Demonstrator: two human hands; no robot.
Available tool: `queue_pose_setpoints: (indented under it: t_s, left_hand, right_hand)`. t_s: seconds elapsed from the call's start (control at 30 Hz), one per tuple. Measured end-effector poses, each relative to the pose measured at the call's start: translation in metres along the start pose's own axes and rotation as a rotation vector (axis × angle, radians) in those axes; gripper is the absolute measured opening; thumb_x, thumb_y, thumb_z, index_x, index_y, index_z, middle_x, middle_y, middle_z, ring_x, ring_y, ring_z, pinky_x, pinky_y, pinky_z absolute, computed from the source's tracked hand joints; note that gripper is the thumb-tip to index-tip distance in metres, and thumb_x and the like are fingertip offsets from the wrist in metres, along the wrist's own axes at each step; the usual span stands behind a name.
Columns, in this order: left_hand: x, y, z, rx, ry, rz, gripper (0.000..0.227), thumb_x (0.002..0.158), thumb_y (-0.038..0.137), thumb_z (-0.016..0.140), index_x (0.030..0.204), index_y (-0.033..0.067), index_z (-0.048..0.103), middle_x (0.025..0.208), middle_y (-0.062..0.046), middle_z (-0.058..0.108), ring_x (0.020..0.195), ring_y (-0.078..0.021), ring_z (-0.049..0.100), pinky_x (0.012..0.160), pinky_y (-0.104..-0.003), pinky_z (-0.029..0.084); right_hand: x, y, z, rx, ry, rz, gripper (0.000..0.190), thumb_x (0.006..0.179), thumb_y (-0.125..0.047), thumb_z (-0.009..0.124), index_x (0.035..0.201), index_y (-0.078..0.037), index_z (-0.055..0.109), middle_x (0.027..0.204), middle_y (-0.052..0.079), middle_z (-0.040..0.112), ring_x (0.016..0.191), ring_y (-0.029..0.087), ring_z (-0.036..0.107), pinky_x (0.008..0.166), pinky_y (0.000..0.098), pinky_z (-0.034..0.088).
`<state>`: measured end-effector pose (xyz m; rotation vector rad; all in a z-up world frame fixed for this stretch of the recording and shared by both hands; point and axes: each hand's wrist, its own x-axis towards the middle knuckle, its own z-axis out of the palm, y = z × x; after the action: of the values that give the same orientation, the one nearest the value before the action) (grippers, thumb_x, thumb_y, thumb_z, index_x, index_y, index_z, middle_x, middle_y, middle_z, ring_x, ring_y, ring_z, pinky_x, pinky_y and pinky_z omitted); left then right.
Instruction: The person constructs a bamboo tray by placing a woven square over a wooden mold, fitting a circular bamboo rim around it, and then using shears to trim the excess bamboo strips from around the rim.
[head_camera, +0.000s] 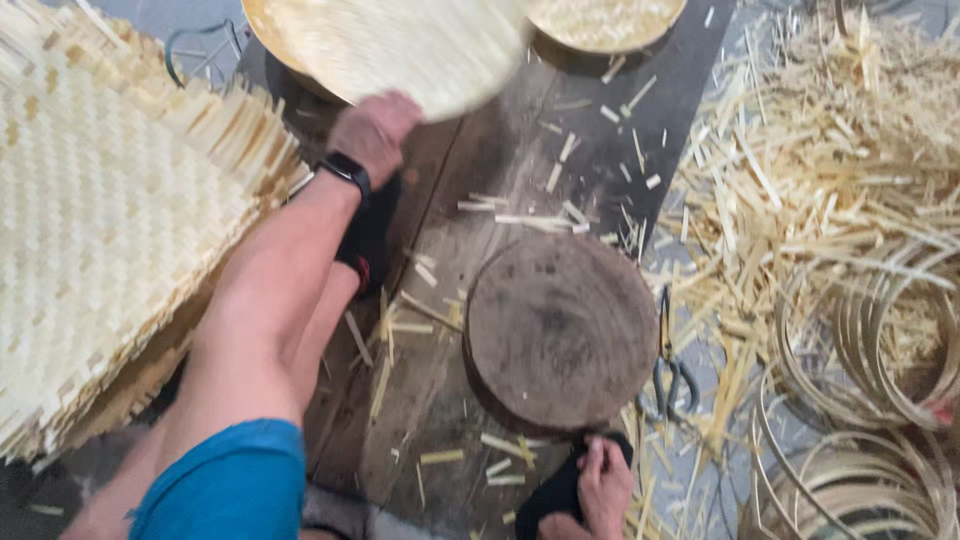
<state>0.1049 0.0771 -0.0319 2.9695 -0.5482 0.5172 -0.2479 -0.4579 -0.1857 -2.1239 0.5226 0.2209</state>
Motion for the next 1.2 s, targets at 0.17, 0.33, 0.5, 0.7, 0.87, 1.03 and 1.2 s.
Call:
queue_pose_setpoints:
  t_s: [0.17,0.33,0.5,0.7,0.87,1.03,1.2]
  left_hand:
    - [0.021,-0.067,0.041,0.081,0.074,-0.245,0.027,0.083,0.001,0.061,0.109,0.0078,0.066,0.112,-0.009,0.071,0.112,-0.0284,0.065,0.095,-0.041,0.051]
    - [0.033,-0.081,0.067,0.033,0.011,-0.37,0.025,0.088,-0.003,0.06,0.109,0.0101,0.067,0.112,-0.008,0.072,0.114,-0.0277,0.065,0.096,-0.042,0.052]
    - [0.031,-0.076,0.07,0.01,-0.117,-0.48,0.026,0.083,0.0,0.059,0.107,0.0084,0.068,0.109,-0.011,0.071,0.107,-0.0322,0.065,0.089,-0.044,0.052]
    - [0.024,-0.087,0.077,-0.082,-0.298,-0.517,0.027,0.098,0.002,0.055,0.12,0.011,0.067,0.129,-0.008,0.07,0.124,-0.0317,0.061,0.106,-0.044,0.049]
    - [0.013,-0.099,0.042,0.031,-0.31,-0.349,0.066,0.089,0.015,0.063,0.15,0.0038,0.041,0.151,-0.019,0.048,0.142,-0.0383,0.04,0.116,-0.058,0.019]
    - [-0.076,-0.11,-0.095,0.113,-0.461,-0.352,0.09,0.086,0.042,0.074,0.155,0.0008,0.035,0.154,-0.023,0.045,0.145,-0.0386,0.039,0.115,-0.057,0.028]
    - [-0.219,-0.065,-0.177,0.15,-0.845,-0.823,0.112,0.053,0.068,0.096,0.129,-0.0028,0.054,0.131,-0.027,0.058,0.123,-0.0415,0.054,0.1,-0.054,0.045]
  right_hand:
    - [0.007,0.013,0.007,0.006,0.074,-0.001,0.026,0.1,-0.025,0.062,0.1,-0.004,0.077,0.054,0.006,0.064,0.051,0.011,0.06,0.051,0.027,0.047]
    - [0.012,0.01,0.014,0.178,0.096,0.021,0.026,0.098,-0.028,0.064,0.092,-0.005,0.076,0.049,0.006,0.059,0.041,0.011,0.049,0.041,0.0254,0.034]
    - [0.016,0.015,0.013,0.193,0.091,0.014,0.029,0.099,-0.031,0.065,0.091,-0.005,0.075,0.047,0.005,0.057,0.04,0.009,0.048,0.04,0.0248,0.035]
    - [0.016,0.016,0.013,0.2,0.075,0.058,0.03,0.098,-0.032,0.064,0.093,-0.005,0.075,0.048,0.005,0.057,0.04,0.01,0.046,0.04,0.0255,0.034]
    - [0.023,0.014,0.012,0.176,0.003,0.006,0.03,0.099,-0.031,0.061,0.095,-0.005,0.075,0.049,0.004,0.059,0.04,0.01,0.048,0.041,0.0251,0.036]
    - [0.019,0.018,0.01,0.169,0.014,0.162,0.033,0.105,-0.029,0.055,0.101,-0.002,0.074,0.054,0.008,0.057,0.042,0.016,0.041,0.042,0.0308,0.032]
    - [0.022,0.02,0.009,0.132,0.019,-0.105,0.034,0.107,-0.029,0.058,0.101,0.0,0.073,0.061,0.006,0.061,0.059,0.013,0.057,0.059,0.0257,0.045]
